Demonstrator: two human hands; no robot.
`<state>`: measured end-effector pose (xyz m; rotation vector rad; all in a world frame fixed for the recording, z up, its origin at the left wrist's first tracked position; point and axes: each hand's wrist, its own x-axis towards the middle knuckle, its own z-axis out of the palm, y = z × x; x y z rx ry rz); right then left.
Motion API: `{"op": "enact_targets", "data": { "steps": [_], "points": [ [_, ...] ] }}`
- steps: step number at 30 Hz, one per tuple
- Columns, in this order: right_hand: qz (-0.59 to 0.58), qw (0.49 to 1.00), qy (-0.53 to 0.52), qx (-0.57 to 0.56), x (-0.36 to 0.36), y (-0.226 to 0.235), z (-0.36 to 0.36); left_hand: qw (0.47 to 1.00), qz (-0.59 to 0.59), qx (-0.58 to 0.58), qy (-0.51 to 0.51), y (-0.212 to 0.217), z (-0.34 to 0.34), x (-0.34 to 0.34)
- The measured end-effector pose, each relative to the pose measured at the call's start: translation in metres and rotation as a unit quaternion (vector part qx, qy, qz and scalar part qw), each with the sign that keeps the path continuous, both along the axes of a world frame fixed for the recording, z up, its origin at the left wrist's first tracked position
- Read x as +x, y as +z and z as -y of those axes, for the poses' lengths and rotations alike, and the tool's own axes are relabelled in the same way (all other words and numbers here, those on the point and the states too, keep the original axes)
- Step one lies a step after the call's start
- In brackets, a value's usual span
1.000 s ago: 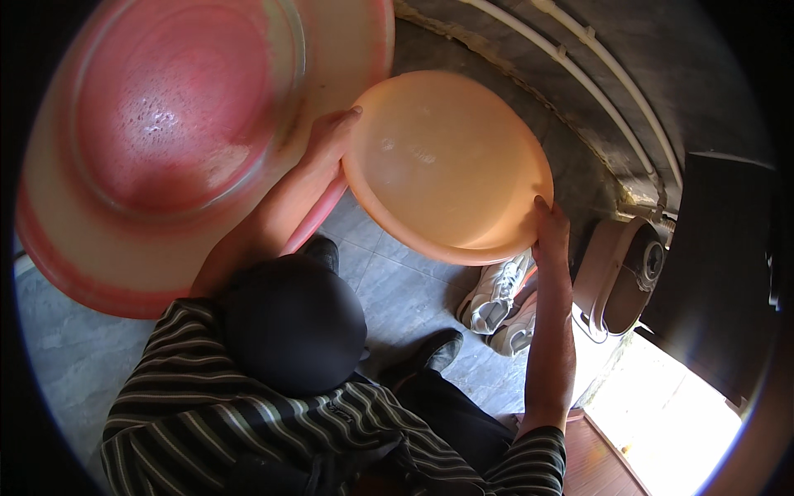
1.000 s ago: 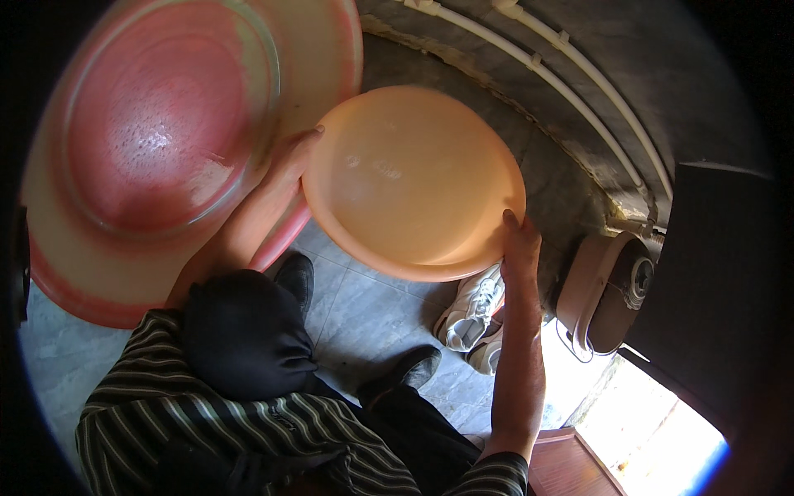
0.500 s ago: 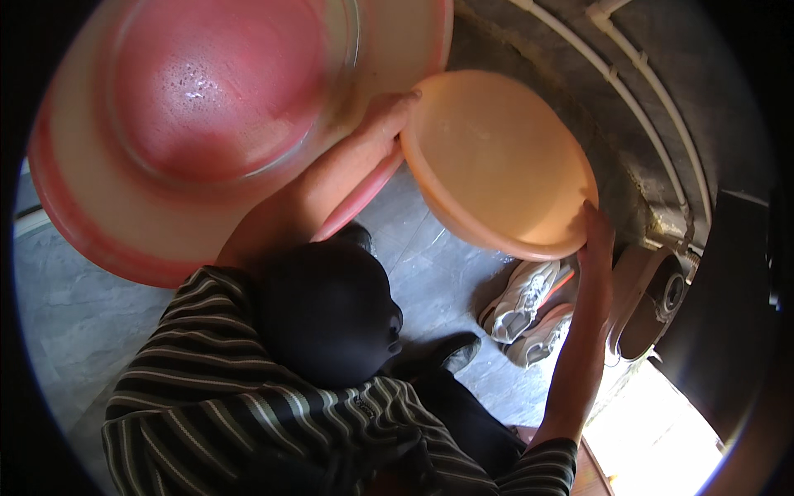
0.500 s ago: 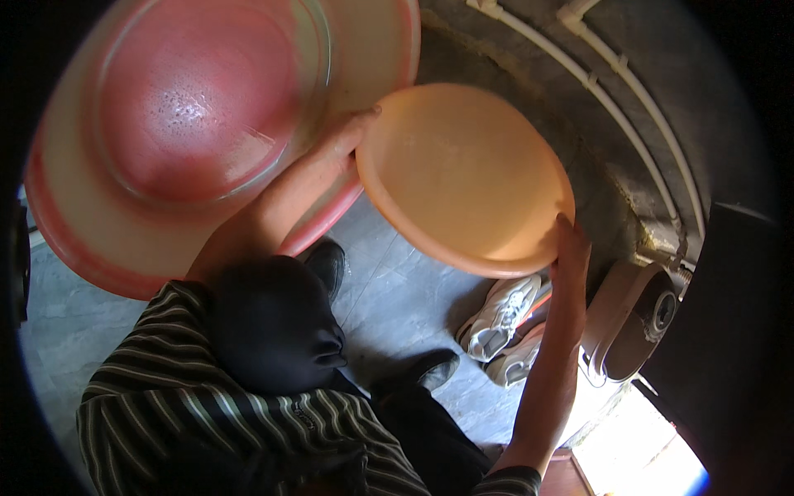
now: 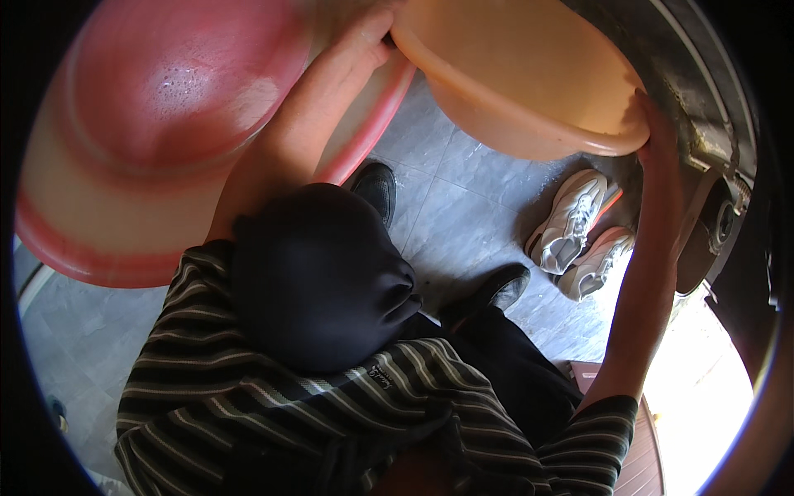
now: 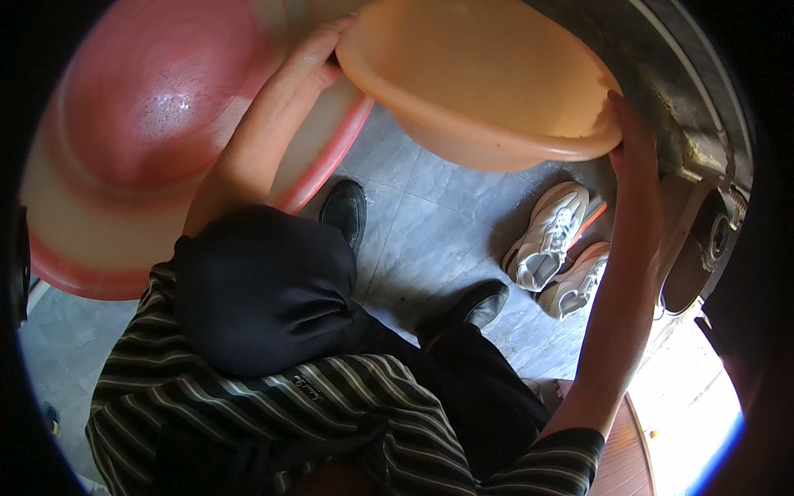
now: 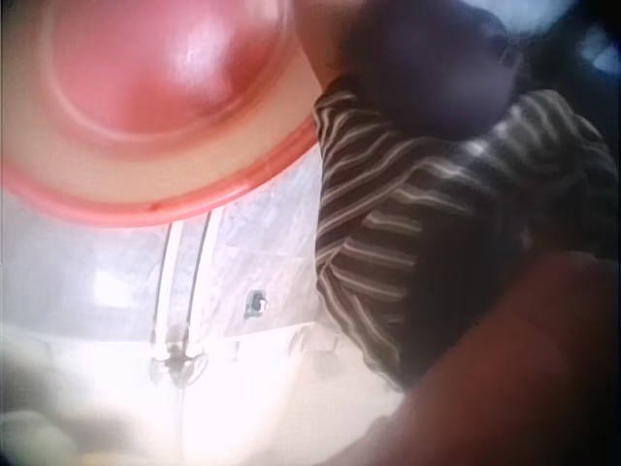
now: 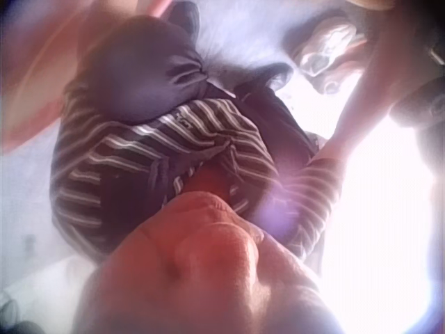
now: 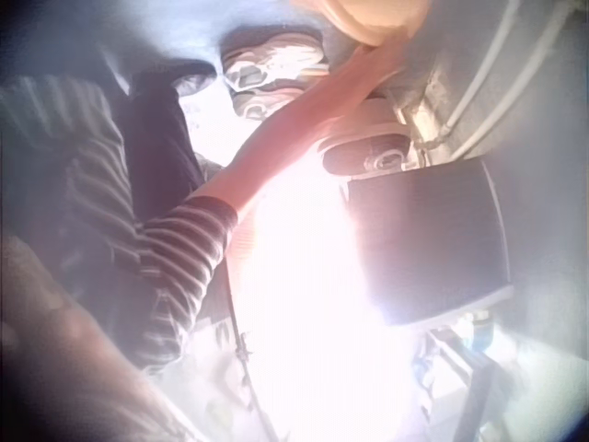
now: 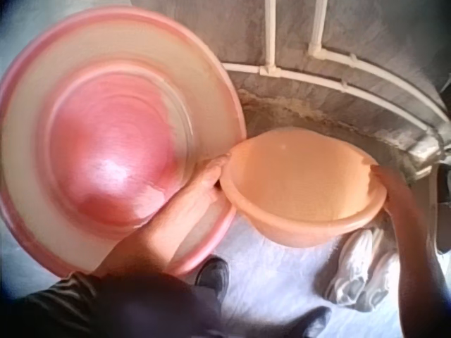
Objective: The person scrubs a pair of white sneakers with an orange brush and water in a small basin, then rinses them under a running tap. They repeat the process for the second shoe, scrubbing the upper, sole, and laces before rinsing again.
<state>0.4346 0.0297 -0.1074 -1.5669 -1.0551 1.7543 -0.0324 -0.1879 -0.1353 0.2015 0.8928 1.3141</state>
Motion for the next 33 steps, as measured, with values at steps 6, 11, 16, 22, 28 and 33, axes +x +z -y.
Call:
{"op": "enact_targets", "data": {
  "steps": [6, 11, 16, 22, 28, 33],
  "points": [
    [0.023, 0.999, -0.03, -0.022, -0.011, 0.007, -0.006, 0.978, -0.098, 0.182, 0.02, -0.032, 0.037, 0.01],
    [-0.003, 1.0, -0.016, -0.026, -0.016, 0.01, -0.012, 0.994, -0.081, 0.006, 0.069, -0.043, 0.013, 0.005],
    [-0.004, 0.999, -0.005, -0.046, -0.015, 0.009, -0.023, 0.994, -0.088, -0.019, 0.067, -0.039, 0.009, 0.004],
    [-0.027, 0.999, -0.008, -0.033, -0.021, 0.012, -0.033, 0.988, -0.081, -0.086, 0.094, -0.04, 0.002, 0.004],
    [-0.086, 0.996, -0.012, 0.009, -0.029, 0.017, -0.031, 0.978, -0.131, -0.108, 0.122, -0.002, -0.021, 0.017],
    [-0.111, 0.992, -0.04, 0.047, -0.037, 0.023, -0.034, 0.971, -0.129, -0.133, 0.15, 0.004, -0.033, 0.022]
  ]
}}
